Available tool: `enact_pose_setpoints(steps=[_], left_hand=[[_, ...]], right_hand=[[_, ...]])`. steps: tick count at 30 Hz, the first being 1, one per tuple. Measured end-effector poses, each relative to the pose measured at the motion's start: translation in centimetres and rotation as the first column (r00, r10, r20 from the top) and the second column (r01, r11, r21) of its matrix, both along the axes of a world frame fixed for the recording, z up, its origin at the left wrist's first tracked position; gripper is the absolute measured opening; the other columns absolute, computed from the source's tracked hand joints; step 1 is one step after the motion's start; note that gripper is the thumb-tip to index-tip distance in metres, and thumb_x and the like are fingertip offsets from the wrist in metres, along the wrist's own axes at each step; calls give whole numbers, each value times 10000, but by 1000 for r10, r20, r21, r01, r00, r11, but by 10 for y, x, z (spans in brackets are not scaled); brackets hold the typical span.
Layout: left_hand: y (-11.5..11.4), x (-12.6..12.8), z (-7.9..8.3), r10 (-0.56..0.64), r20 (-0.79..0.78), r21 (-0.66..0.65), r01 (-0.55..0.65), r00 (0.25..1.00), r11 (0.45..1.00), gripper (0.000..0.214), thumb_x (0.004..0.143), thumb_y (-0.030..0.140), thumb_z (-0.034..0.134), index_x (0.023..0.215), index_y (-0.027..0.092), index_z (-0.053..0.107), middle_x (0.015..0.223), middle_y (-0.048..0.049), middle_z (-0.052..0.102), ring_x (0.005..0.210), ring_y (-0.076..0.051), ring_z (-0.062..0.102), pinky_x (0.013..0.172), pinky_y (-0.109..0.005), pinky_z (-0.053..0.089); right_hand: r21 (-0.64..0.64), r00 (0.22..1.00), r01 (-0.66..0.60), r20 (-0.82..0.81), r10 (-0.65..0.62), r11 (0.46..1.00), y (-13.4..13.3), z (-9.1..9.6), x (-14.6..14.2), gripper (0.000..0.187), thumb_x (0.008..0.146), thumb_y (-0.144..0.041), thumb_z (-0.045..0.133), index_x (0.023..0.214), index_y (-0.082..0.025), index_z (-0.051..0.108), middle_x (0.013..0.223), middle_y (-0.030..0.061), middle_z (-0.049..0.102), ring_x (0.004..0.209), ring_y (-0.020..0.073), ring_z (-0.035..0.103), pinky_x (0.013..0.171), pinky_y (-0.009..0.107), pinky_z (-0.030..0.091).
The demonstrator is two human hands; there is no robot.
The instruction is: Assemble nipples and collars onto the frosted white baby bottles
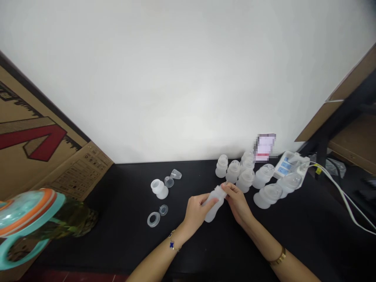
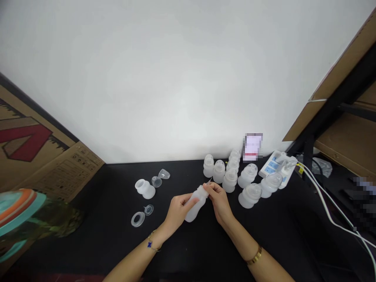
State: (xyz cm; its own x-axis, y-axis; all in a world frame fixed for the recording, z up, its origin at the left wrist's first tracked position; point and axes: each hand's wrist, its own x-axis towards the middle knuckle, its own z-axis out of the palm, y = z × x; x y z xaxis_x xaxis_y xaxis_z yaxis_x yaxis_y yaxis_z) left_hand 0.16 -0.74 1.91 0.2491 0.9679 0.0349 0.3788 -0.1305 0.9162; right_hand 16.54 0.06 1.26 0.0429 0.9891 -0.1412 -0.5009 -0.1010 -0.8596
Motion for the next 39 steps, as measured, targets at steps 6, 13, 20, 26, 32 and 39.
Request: enact_pose_setpoints(steps=[6,13,20,26,32,39], left_hand=[[6,3,-14,15,217,-145,17,976,989,524,832,625,580,732,121,686,568,17,476,540,-110,348,513,-237,234],[12,2,-20,142,494,-269,-4,858,963,594,860,663,533,893,93,695,704,-53,629,613,-146,514,568,-240,369],[13,1,-20,206,542,-335,-15,815,942,620,883,662,505,977,84,711,758,-79,672,643,-150,548,589,-236,383],[12,2,-20,217,534,-331,-34,817,943,626,873,668,515,942,79,716,741,-68,660,640,-145,536,573,-230,370],[14,2,-23,221,515,-301,-66,828,951,621,870,662,526,923,78,730,765,-79,680,654,-150,559,555,-222,389],[13,1,-23,181,531,-279,-31,828,960,561,921,577,515,1341,210,583,1246,-121,657,1063,-272,639,799,-321,552]], right_hand=[[-32,1000,11,14,-11,999,1,-3,0,251,784,-431,760,690,-216,671,762,6,613,739,168,528,709,306,430],[-27,988,-148,45,149,989,-2,0,-4,288,817,-397,726,1065,-252,740,1080,52,700,988,241,596,794,341,477],[-14,969,-219,111,220,976,-6,-4,-8,372,755,-362,784,1110,-263,730,1103,45,719,1028,265,619,805,350,475],[-20,966,-223,126,224,975,-6,-3,-7,370,769,-373,773,1122,-272,727,1166,48,706,1072,276,617,849,371,474],[-5,964,-229,138,228,973,-5,-3,-7,411,770,-392,772,1156,-264,714,1130,61,723,1076,301,624,893,421,470],[-10,971,-209,114,209,978,-5,-3,-7,467,762,-399,782,1206,-291,688,1279,55,666,1189,323,578,967,451,459]])
